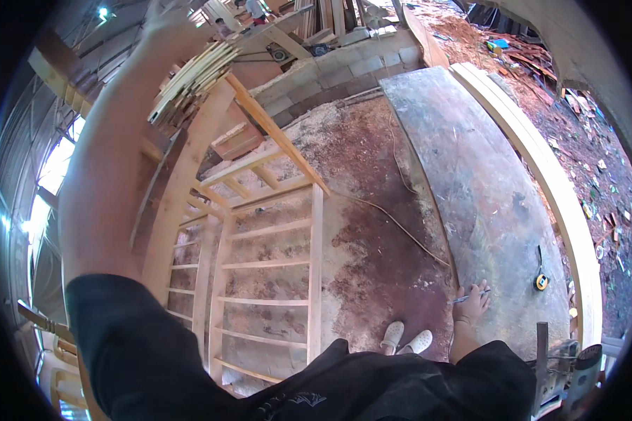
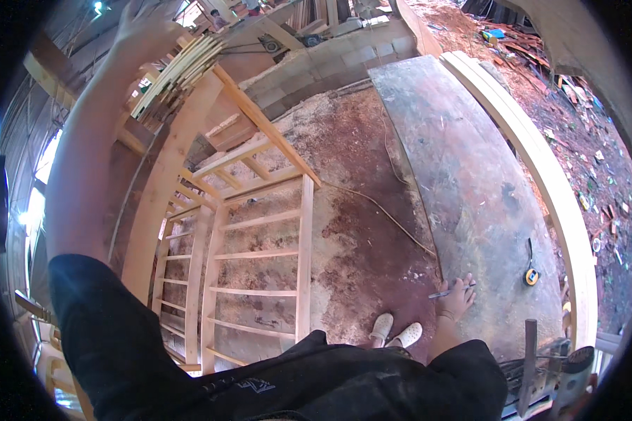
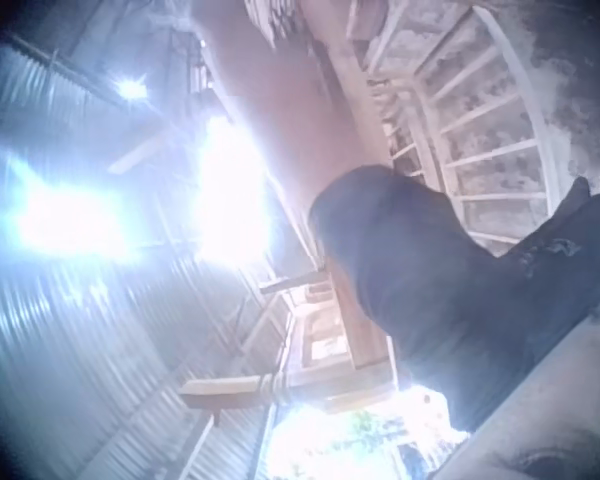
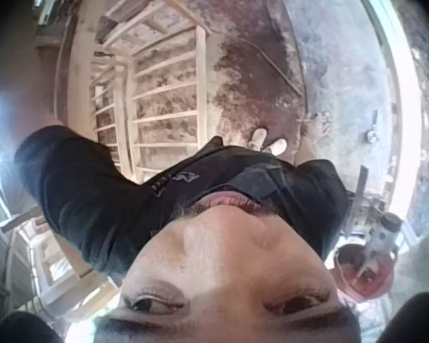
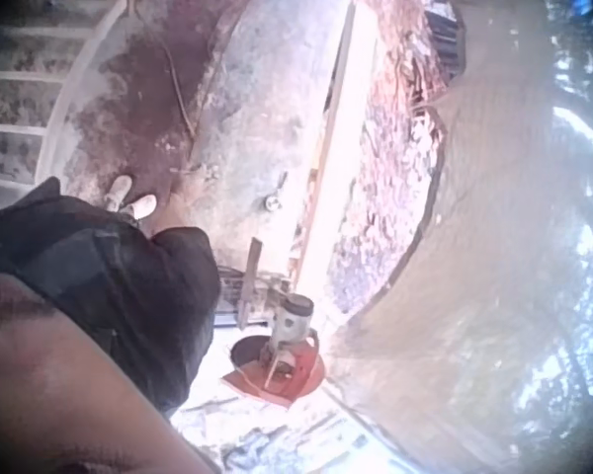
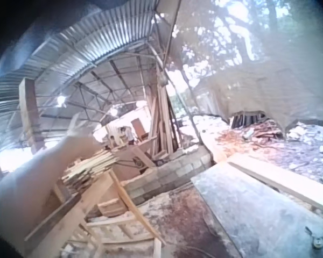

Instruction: The person measures a length of lumber with a measuring tape, marks it with a pencil, and cuts it using a power miter saw.

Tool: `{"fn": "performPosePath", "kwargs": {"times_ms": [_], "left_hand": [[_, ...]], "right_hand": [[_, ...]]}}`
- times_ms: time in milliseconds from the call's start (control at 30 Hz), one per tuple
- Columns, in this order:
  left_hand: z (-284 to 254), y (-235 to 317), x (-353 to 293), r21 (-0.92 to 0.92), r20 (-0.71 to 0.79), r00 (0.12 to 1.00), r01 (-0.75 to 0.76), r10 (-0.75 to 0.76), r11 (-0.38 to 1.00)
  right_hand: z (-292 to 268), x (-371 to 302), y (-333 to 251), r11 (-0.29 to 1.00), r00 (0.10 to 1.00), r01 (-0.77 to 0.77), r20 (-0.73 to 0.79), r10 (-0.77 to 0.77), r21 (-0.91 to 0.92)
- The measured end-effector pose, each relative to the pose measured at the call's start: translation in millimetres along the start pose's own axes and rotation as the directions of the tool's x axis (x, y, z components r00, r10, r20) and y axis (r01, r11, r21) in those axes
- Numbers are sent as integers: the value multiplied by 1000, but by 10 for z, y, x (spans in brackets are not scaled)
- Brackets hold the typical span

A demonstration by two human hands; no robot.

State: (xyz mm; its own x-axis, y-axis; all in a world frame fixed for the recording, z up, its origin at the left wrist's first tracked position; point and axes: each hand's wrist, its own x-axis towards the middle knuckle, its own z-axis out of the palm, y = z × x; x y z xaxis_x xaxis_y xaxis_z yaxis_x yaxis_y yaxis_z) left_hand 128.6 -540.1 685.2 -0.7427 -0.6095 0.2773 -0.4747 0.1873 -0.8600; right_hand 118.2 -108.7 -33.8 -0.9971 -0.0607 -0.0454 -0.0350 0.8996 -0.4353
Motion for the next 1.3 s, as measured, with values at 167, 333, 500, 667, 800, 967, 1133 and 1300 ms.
{"fn": "performPosePath", "kwargs": {"times_ms": [167, 333, 500, 667, 800, 967, 1133, 1300], "left_hand": [[626, -633, -168, -1, 415, 897, 166, -150, 986], [101, -201, -485, 48, 331, 932, 140, -148, 989], [200, 98, -735, 180, 85, 996, 5, -20, 984], [321, 134, -679, 138, 213, 942, 233, -259, 962], [34, 897, -868, -152, 50, 993, -97, 106, 984], [-184, 2925, -1770, -762, -543, 474, -625, 693, -169], [671, 5014, -2850, -885, -22, 183, -460, 983, 66], [61, 5845, -2607, -791, -558, -109, -232, 823, -567]], "right_hand": [[2, -36, -40, 1000, 1000, -13, 9, 13, 24], [-50, -32, -49, 997, 1000, 0, 0, 0, 71], [4, -7, 35, 998, 999, 12, -39, -9, 67], [47, 0, 91, 997, 994, 23, -104, -14, 79], [58, -17, 24, 992, 994, 39, -109, -26, 121], [106, 180, 236, 987, 965, -43, -248, 81, 155], [-143, 364, 419, 889, 911, -108, -315, 268, 445], [-379, 374, 977, 857, 736, -429, -440, 514, 284]]}}
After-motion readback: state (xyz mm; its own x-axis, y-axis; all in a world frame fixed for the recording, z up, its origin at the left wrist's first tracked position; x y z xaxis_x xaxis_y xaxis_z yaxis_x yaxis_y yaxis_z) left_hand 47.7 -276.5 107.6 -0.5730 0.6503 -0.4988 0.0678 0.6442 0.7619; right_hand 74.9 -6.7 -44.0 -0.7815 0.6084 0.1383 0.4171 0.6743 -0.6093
